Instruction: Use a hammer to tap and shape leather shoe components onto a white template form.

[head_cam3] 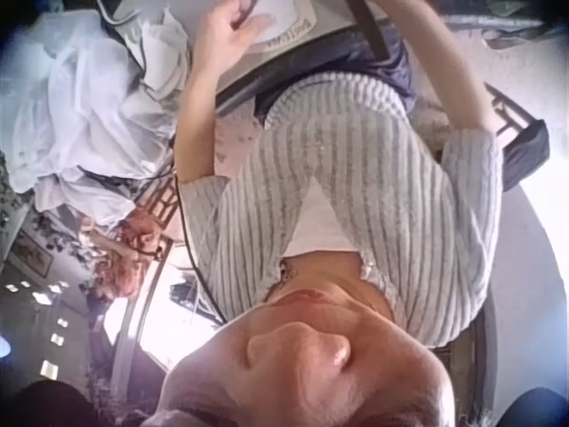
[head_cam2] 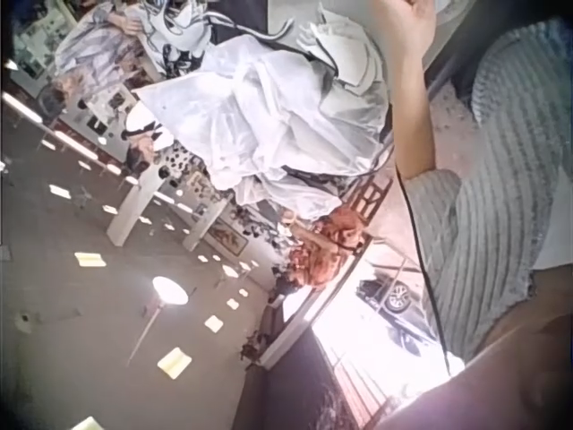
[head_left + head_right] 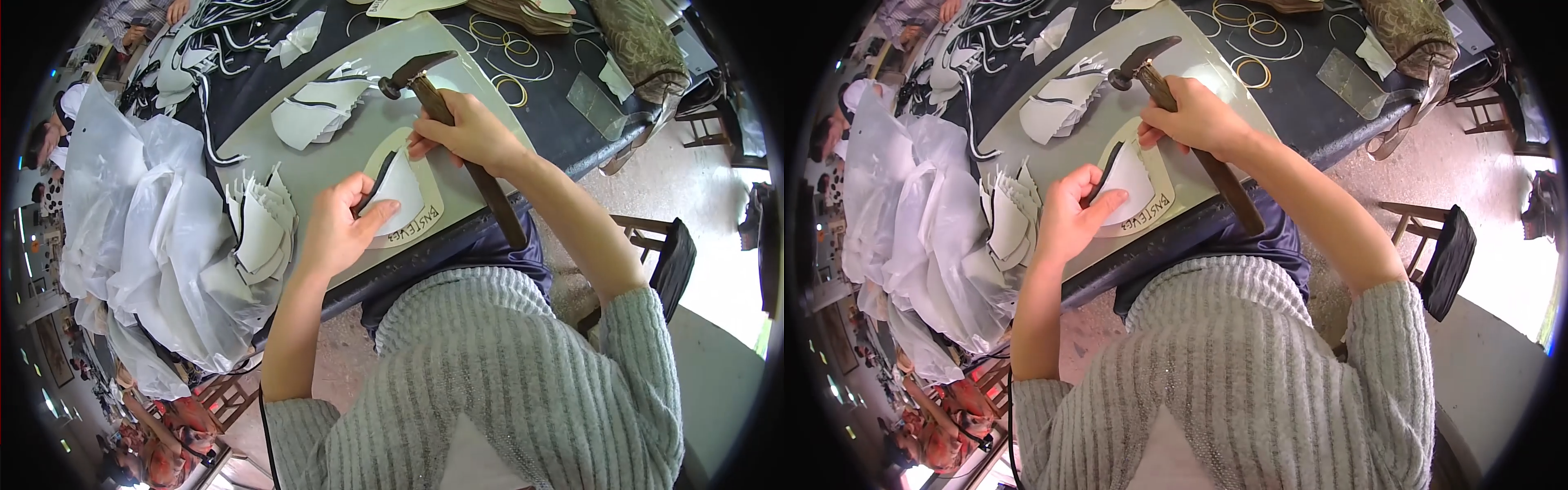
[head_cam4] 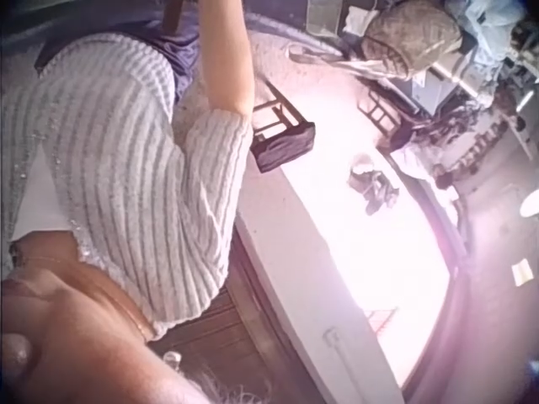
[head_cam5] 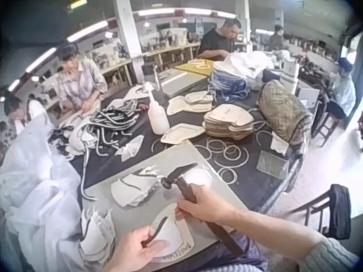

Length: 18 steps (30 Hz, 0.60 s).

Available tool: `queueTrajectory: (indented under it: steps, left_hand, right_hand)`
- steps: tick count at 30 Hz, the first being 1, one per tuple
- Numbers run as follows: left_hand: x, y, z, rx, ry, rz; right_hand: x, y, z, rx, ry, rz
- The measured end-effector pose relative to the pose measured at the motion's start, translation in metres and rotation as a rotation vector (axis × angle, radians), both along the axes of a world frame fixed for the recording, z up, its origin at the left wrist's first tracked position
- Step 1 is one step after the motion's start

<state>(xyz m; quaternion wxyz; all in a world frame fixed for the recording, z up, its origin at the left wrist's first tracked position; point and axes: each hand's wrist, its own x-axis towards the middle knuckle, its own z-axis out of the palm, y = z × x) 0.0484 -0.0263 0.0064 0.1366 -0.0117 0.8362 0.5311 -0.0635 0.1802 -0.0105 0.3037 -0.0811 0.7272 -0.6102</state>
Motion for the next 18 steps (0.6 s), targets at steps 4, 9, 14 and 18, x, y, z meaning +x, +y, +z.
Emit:
queueTrajectory:
  steps: [4, 9, 14, 18]
  left_hand:
    - [-0.005, -0.002, 0.003, -0.076, -0.047, -0.041]
    - [-0.006, -0.001, -0.003, -0.099, -0.002, -0.026]
    - [-0.007, 0.003, -0.007, -0.105, 0.024, 0.000]
    - [-0.005, 0.003, -0.014, -0.206, 0.069, -0.003]
  right_hand:
    - [0.000, -0.001, 0.000, 0.011, 0.037, 0.013]
    - [-0.001, -0.001, -0.002, 0.000, 0.032, 0.004]
    - [0.000, 0.000, 0.000, 0.001, 0.061, 0.000]
    - [0.003, -0.003, 0.006, -0.009, 0.060, -0.035]
